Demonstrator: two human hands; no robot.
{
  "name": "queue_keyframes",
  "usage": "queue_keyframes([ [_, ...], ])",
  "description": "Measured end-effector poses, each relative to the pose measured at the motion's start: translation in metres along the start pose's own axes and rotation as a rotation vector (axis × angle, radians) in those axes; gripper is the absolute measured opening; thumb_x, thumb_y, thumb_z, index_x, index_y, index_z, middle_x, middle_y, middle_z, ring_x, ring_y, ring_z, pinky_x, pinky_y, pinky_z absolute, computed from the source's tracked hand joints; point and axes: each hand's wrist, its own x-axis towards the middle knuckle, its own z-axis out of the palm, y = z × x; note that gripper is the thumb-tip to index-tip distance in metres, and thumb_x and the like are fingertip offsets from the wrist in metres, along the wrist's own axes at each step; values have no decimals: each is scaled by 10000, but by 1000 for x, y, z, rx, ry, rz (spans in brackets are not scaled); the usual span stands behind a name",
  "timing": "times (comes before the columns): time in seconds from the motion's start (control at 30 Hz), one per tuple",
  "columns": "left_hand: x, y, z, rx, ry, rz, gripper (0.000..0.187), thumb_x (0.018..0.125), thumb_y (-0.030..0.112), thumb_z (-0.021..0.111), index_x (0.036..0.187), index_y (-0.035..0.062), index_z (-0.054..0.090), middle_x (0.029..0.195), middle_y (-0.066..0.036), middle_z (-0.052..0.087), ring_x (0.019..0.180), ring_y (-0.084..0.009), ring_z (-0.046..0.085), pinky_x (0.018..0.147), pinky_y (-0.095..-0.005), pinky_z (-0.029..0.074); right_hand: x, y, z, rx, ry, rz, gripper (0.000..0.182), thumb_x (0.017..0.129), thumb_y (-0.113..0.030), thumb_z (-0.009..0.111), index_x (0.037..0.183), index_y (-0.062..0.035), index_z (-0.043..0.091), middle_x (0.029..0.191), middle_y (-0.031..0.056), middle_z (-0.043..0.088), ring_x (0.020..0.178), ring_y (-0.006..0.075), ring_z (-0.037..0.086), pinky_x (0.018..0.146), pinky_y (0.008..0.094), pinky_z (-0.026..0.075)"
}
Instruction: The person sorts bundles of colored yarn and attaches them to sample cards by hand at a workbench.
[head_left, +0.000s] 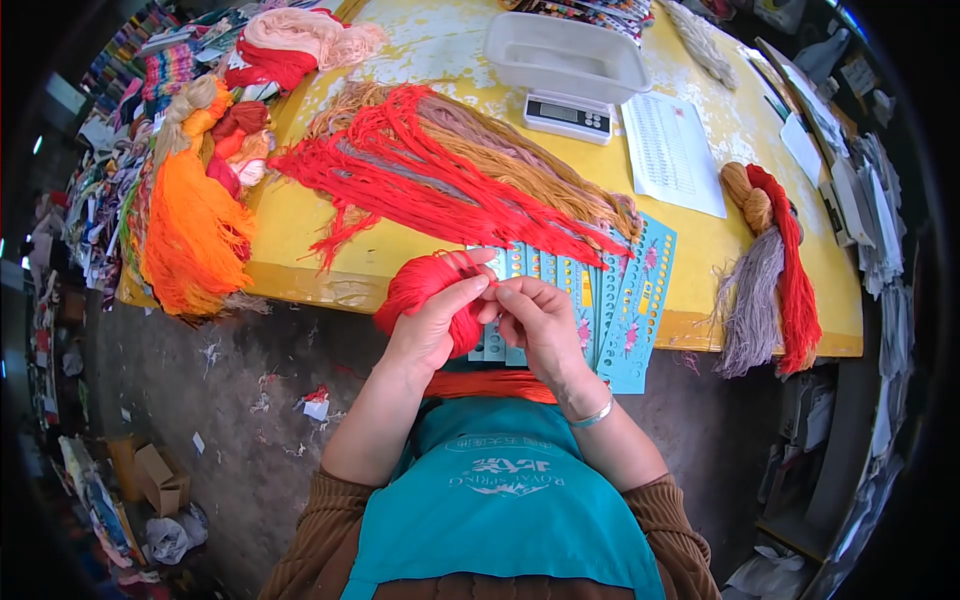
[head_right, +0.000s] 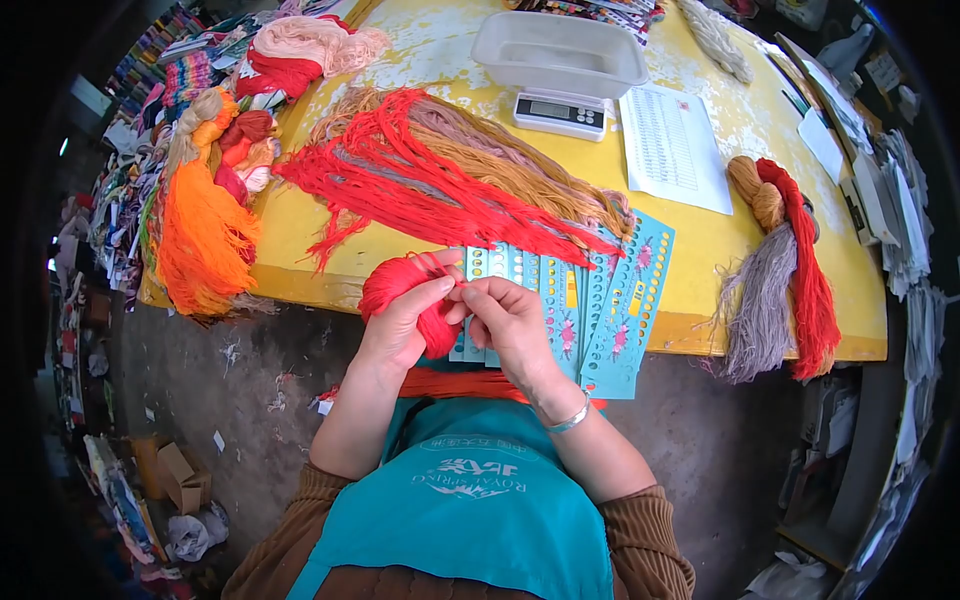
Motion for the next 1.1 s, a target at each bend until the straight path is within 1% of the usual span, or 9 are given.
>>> queue_keyframes([
  [0.2,1,-1,2,32,35,32,408,888,46,621,1272,-29,503,1012,-95,628,949,-155,615,870,-293,485,1,-2,-1,65,42,24,191,951,-128,507,928,-13,657,742,81,676,477,61,488,431,184,318],
  [0.5,2,-3,1,43,46,28,396,892,41,612,1266,-28,502,1017,-103,631,952,-155,612,883,-296,480,3,-1,-2,99,59,30,187,951,-124,499,917,-13,646,741,96,672,471,70,479,428,187,316],
  [0.53,2,-3,1,46,44,29,394,892,40,611,1265,-28,502,1021,-104,631,956,-154,609,888,-296,478,3,0,-2,99,59,30,187,951,-124,499,917,-13,646,741,96,672,471,70,479,428,187,316],
  [0.6,2,-4,0,39,42,25,396,893,41,610,1267,-28,501,1025,-103,630,959,-153,606,892,-295,475,3,1,-4,118,41,19,178,940,-120,511,934,-18,657,748,55,680,488,60,486,436,185,315],
  [0.87,2,-5,1,21,49,21,406,890,34,609,1275,-30,499,1024,-100,633,965,-151,602,905,-297,466,2,1,-3,164,57,41,175,933,-114,509,929,-18,654,739,63,672,488,67,483,436,193,309],
  [0.97,1,-4,3,46,58,36,372,901,53,599,1256,-33,523,1052,-109,637,984,-159,602,917,-305,461,3,2,-4,175,59,44,173,935,-118,510,931,-19,652,731,57,665,488,67,479,439,193,307],
  [1.03,0,-3,7,62,50,62,334,939,129,554,1232,-33,553,1130,-122,631,1064,-180,580,936,-327,455,4,3,-6,180,58,45,169,936,-121,514,932,-20,650,727,51,659,487,67,474,442,192,307],
  [1.07,1,-2,7,62,50,62,334,939,129,554,1232,-33,553,1130,-122,631,1064,-180,580,936,-327,455,5,4,-8,184,53,40,156,935,-119,527,935,-21,648,726,41,653,506,59,485,447,187,307],
  [1.1,1,-1,6,-5,4,14,343,954,169,523,1227,-34,562,1179,-125,618,1117,-190,556,961,-340,440,5,3,-9,188,49,34,144,934,-118,539,938,-22,646,725,31,647,524,52,495,452,182,307],
])
